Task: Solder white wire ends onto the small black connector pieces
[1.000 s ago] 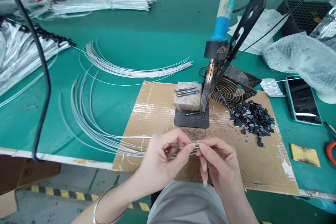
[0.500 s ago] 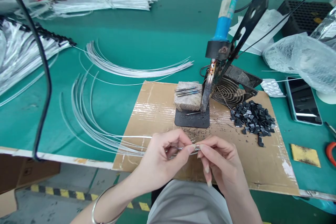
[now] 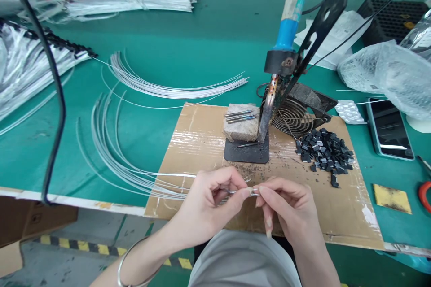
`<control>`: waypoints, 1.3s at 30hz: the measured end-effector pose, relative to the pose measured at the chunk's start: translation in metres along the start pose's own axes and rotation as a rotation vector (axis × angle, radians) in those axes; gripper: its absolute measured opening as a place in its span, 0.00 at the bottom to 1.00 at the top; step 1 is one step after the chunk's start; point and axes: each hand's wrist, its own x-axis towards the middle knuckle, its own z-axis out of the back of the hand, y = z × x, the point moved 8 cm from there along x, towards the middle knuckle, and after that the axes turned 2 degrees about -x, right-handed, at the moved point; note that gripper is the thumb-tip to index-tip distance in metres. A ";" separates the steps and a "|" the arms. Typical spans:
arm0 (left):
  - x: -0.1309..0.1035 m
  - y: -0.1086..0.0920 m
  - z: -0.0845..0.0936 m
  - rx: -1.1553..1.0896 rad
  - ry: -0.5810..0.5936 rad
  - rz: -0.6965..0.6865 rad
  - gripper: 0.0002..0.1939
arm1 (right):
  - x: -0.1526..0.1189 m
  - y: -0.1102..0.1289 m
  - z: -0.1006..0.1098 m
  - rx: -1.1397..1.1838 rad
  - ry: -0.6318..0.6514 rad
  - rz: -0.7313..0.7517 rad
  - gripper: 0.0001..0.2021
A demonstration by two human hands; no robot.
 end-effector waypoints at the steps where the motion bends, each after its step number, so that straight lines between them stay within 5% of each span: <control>1: 0.000 0.000 0.000 -0.001 0.002 0.000 0.11 | 0.000 -0.001 0.000 0.004 0.002 -0.008 0.10; 17: -0.002 0.002 0.003 0.033 -0.043 -0.008 0.12 | 0.006 -0.018 -0.004 0.165 0.095 0.012 0.08; 39: -0.011 -0.004 0.005 0.265 -0.188 -0.260 0.09 | 0.005 -0.012 -0.014 0.236 0.007 0.046 0.07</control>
